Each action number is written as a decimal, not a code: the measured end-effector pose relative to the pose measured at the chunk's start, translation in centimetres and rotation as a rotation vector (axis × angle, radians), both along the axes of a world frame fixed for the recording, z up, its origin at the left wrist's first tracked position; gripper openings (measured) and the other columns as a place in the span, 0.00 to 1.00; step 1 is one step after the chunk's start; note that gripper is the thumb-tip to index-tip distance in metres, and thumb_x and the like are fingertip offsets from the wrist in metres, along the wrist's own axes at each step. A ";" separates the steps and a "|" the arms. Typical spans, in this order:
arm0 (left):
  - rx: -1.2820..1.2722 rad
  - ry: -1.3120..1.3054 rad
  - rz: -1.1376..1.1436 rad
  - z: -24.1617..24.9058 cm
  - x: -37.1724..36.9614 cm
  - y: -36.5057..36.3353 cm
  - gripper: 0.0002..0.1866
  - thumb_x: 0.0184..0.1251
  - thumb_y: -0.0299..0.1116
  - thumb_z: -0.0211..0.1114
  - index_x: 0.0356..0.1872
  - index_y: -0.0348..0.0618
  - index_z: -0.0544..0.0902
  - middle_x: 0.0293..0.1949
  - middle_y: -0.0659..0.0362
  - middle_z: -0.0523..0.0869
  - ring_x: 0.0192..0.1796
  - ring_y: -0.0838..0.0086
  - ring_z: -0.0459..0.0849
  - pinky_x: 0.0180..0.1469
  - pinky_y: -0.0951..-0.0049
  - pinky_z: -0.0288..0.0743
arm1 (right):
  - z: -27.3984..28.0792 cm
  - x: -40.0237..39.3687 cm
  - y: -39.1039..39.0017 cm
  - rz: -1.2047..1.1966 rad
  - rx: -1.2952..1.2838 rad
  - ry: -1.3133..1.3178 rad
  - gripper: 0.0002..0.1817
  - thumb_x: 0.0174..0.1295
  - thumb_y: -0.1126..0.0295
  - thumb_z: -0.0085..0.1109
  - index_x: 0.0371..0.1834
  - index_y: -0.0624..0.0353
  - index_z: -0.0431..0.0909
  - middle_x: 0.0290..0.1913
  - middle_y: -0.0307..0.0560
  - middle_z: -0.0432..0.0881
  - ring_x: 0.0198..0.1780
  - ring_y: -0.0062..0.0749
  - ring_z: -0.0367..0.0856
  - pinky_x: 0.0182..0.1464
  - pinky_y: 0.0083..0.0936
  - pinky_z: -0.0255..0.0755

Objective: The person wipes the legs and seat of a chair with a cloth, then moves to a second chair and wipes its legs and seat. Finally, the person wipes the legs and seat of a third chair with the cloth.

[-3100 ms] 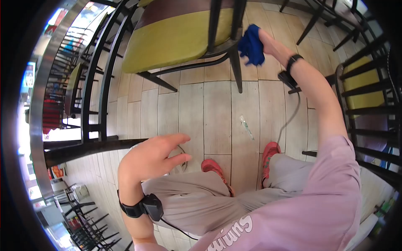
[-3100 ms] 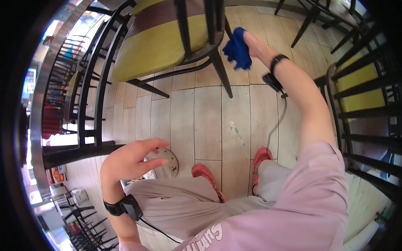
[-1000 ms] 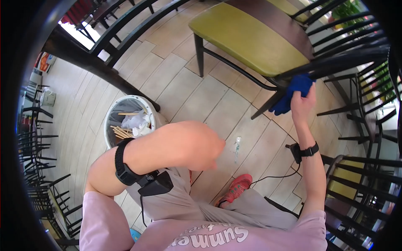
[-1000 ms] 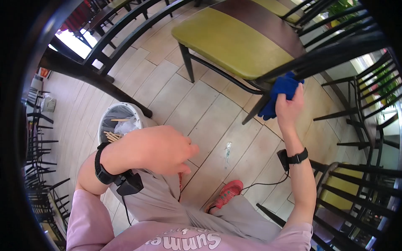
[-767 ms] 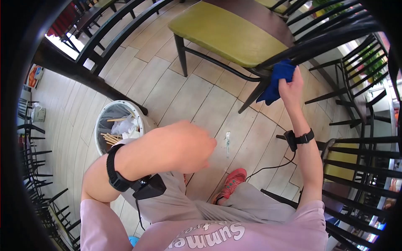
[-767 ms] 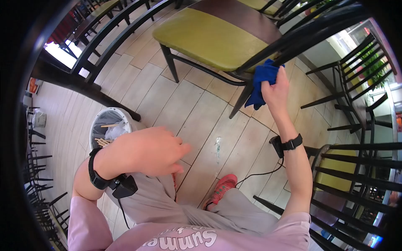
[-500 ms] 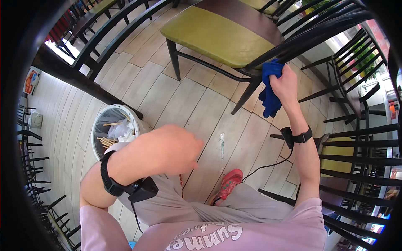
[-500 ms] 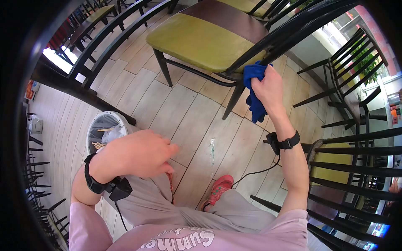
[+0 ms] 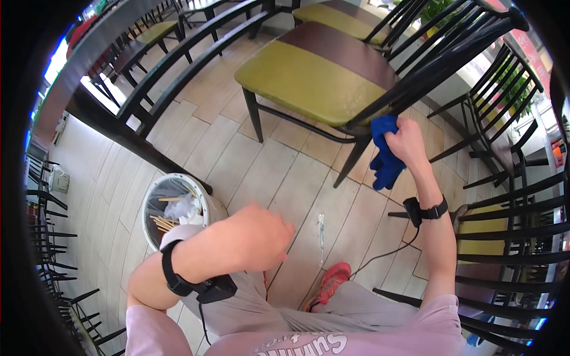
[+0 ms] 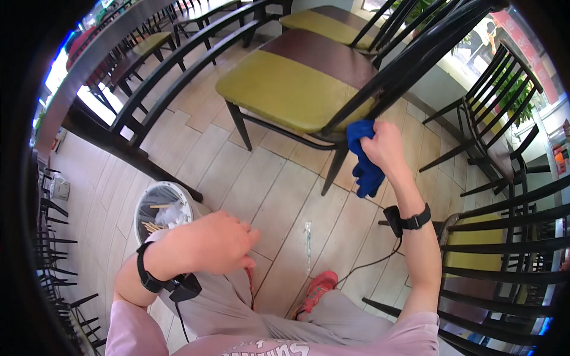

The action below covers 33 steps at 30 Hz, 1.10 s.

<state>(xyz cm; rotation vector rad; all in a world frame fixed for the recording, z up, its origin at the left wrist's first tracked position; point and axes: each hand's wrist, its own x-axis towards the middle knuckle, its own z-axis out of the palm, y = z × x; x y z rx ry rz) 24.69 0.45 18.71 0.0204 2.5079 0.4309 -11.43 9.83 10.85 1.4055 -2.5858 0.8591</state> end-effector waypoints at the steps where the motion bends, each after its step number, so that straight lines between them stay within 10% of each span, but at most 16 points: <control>1: -0.019 0.005 0.002 0.0 0.0 0.0 0.22 0.73 0.47 0.64 0.46 0.33 0.79 0.41 0.47 0.87 0.48 0.49 0.86 0.54 0.55 0.77 | 0.2 -0.3 0.1 0.016 0.034 -0.046 0.15 0.52 0.66 0.61 0.23 0.72 0.78 0.23 0.69 0.78 0.29 0.66 0.80 0.33 0.48 0.74; 13: -0.030 -0.041 -0.004 -0.5 -0.6 0.0 0.23 0.73 0.48 0.63 0.51 0.35 0.79 0.42 0.47 0.87 0.48 0.49 0.87 0.54 0.55 0.78 | -1.4 -3.0 1.3 0.284 -0.062 -0.282 0.07 0.50 0.80 0.55 0.32 0.67 0.79 0.25 0.58 0.81 0.28 0.46 0.80 0.35 0.34 0.74; 23: -0.036 -0.037 -0.027 -1.1 -0.9 -0.3 0.25 0.75 0.51 0.61 0.53 0.35 0.78 0.41 0.46 0.87 0.46 0.47 0.87 0.53 0.53 0.79 | 0.5 1.1 0.3 0.020 0.213 -0.168 0.20 0.50 0.65 0.57 0.33 0.75 0.84 0.34 0.74 0.84 0.40 0.66 0.86 0.49 0.46 0.82; 33: -0.004 -0.037 -0.040 -1.2 -1.3 -0.3 0.24 0.75 0.51 0.61 0.51 0.35 0.78 0.39 0.45 0.87 0.45 0.46 0.87 0.51 0.51 0.80 | 2.0 2.3 0.2 0.004 0.328 -0.188 0.21 0.51 0.63 0.56 0.35 0.74 0.86 0.36 0.71 0.86 0.41 0.64 0.87 0.49 0.46 0.82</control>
